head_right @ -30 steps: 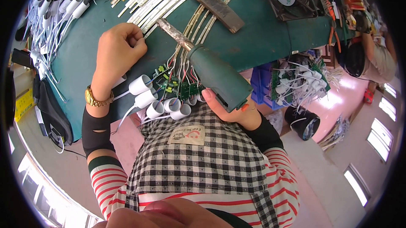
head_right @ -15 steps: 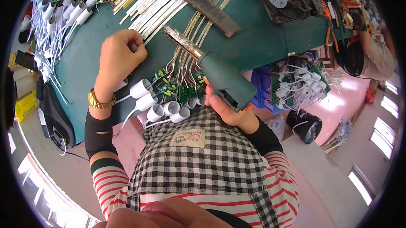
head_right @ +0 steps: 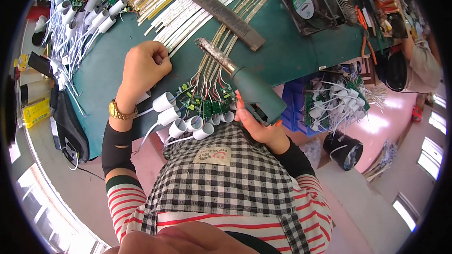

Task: The person applies hot glue to secure small electronic components and wires onto a series of plastic tubes using a hot glue gun.

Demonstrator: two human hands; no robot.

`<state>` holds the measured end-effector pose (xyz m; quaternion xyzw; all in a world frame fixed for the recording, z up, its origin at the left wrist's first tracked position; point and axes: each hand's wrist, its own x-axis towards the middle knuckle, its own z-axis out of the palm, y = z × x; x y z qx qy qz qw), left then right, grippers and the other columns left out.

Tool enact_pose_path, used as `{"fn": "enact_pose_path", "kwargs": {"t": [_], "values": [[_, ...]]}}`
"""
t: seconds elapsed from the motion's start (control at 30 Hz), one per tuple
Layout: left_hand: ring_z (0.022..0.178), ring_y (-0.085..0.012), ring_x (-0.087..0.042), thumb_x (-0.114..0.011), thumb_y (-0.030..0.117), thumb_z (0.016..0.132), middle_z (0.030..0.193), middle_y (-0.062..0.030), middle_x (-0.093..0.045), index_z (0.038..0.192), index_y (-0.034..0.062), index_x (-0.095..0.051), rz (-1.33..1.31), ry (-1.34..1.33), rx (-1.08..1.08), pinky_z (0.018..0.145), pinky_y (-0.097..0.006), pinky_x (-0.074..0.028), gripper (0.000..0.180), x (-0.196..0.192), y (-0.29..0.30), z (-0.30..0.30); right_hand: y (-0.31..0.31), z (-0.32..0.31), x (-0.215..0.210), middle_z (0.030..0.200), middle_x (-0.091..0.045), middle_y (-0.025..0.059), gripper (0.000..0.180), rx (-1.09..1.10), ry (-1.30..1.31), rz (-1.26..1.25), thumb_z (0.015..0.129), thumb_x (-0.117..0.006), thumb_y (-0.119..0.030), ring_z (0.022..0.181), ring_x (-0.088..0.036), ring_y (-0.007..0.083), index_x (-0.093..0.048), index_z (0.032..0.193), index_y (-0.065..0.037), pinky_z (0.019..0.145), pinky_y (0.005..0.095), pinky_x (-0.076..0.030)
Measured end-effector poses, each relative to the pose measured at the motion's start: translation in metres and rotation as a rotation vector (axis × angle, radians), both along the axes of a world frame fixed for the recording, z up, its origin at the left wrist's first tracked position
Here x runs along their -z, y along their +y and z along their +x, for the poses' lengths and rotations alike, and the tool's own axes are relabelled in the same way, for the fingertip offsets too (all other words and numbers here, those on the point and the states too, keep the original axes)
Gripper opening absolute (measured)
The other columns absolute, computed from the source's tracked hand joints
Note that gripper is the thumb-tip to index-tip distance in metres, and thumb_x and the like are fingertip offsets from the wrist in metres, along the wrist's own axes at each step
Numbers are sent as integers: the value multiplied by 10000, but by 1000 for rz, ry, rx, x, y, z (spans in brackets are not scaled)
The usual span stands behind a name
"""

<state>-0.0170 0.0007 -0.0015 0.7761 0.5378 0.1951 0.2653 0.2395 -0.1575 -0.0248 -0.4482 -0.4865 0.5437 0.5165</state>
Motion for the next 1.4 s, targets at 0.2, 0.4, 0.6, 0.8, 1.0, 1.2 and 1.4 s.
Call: {"fn": "enact_pose_path", "kwargs": {"t": [0.2,0.4,0.6,0.8,1.0,1.2,1.4], "values": [[582,-270,-608,-659,92,644,626,-87,-618,657,56,-643,44,-20,-12,567,-355,-490,42,2,-1,2,-3,0,1,890,-624,67,353,5,-29,5,879,-582,10,715,-619,129,-530,1225,52,666,281,-520],[548,-193,-550,-649,59,690,618,-80,-569,702,14,-597,11,48,44,567,-313,-465,71,-3,1,-1,-10,9,1,843,-593,98,363,-6,-106,15,909,-540,-49,677,-576,158,-492,1265,1,632,296,-476],[666,-281,-566,-598,46,779,744,-118,-570,827,11,-573,39,110,169,635,-365,-466,64,-5,0,-1,-13,13,6,860,-594,95,360,16,-64,7,908,-541,-44,690,-575,155,-492,1262,2,642,295,-488],[772,-343,-586,-584,80,873,854,-166,-589,938,-1,-583,75,24,153,713,-404,-473,104,-11,-15,-15,-18,18,17,899,-622,72,317,40,-36,15,862,-605,18,689,-617,122,-553,1173,45,618,262,-525],[715,-299,-607,-610,55,857,826,-148,-618,1032,2,-609,51,36,80,661,-372,-484,183,-9,-37,0,-13,18,11,881,-621,77,329,65,77,37,864,-607,24,693,-617,136,-543,1185,55,617,268,-521],[664,-304,-640,-666,88,816,767,-134,-665,968,14,-663,-374,-78,94,616,-366,-504,169,-19,-41,10,-11,20,13,877,-617,76,366,39,86,41,880,-597,3,687,-608,134,-525,1236,40,609,264,-508],[701,-300,-638,-640,97,857,832,-161,-667,976,22,-688,-187,-132,174,648,-344,-502,149,-15,-63,21,-18,23,13,852,-606,72,354,34,-3,-31,916,-560,-60,679,-591,132,-512,1262,1,582,252,-474]]}}
